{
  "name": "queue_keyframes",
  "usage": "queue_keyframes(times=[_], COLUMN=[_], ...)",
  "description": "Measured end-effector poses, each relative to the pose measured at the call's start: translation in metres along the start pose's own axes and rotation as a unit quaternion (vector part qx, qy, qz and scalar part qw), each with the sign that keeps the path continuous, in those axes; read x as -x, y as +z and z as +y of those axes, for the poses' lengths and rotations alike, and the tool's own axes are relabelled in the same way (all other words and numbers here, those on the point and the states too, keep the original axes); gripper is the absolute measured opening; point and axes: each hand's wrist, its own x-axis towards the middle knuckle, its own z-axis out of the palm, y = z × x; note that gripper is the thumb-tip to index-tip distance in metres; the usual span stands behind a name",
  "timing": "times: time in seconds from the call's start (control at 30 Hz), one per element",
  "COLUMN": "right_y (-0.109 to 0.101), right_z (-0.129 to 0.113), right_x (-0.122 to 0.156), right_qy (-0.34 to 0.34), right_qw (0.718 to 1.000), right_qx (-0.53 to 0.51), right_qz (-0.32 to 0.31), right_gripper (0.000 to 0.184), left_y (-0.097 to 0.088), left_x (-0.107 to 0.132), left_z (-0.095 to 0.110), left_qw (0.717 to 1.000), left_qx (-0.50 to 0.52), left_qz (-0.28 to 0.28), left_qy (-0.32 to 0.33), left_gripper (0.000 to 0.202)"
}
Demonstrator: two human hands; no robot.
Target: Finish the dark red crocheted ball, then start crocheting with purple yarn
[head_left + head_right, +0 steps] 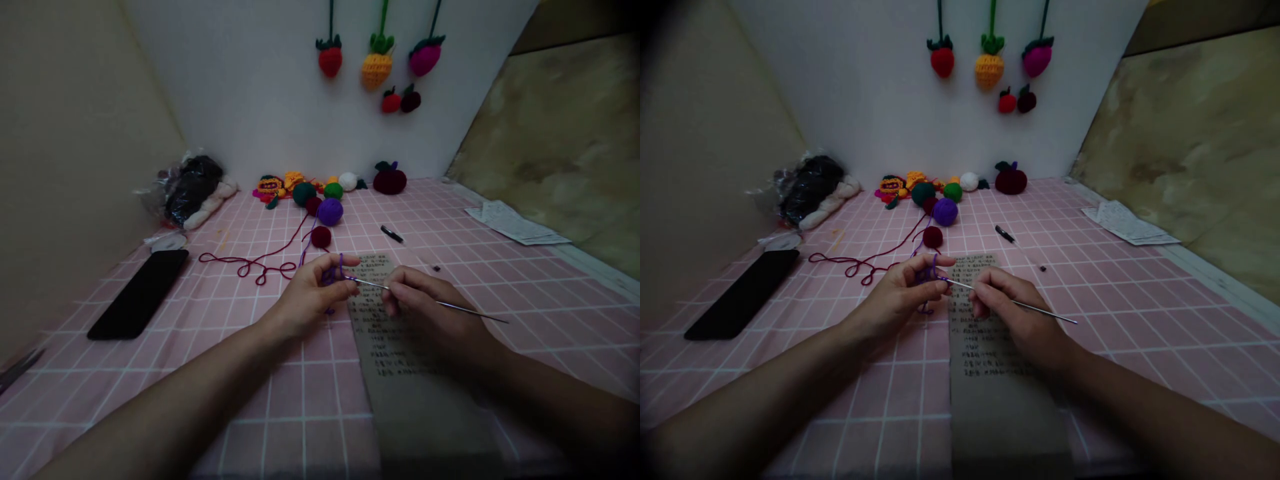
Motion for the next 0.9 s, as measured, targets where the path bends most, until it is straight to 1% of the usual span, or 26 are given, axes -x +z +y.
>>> queue_keyframes(times=[0.1, 0.2, 0.4, 0.63, 0.73, 0.9], right_y=[0.0001, 0.0003, 0.0019, 0.0048, 0.0049, 0.0045], right_z=[-0.0006, -0.0001, 0.0007, -0.0020, -0.0019, -0.0011], right_x=[0.0002, 0.0004, 0.0007, 0.0025, 0.0026, 0.0017], right_qy=[0.000, 0.016, 0.029, 0.000, -0.001, -0.003], right_qw=[1.000, 1.000, 0.999, 0.999, 0.999, 0.999], right_qx=[0.002, -0.006, -0.018, 0.042, 0.052, 0.052], right_qz=[0.006, 0.006, -0.004, -0.016, -0.010, -0.004], right_gripper=[0.029, 0.029, 0.029, 0.028, 0.028, 0.028], left_y=[-0.0008, -0.0010, -0.0016, -0.0002, 0.0006, -0.0002], left_x=[-0.0012, -0.0016, -0.0012, -0.0009, 0.0002, -0.0003], left_z=[-0.0003, -0.0001, 0.0012, -0.0004, -0.0002, -0.0008], left_qw=[1.000, 1.000, 1.000, 0.999, 1.000, 0.999], left_qx=[0.010, 0.017, -0.015, -0.018, -0.015, 0.024], left_qz=[-0.011, -0.015, -0.017, -0.027, -0.024, -0.038], left_qy=[-0.002, -0.001, 0.007, 0.009, 0.004, -0.013], left_gripper=[0.033, 0.033, 0.033, 0.046, 0.047, 0.048])
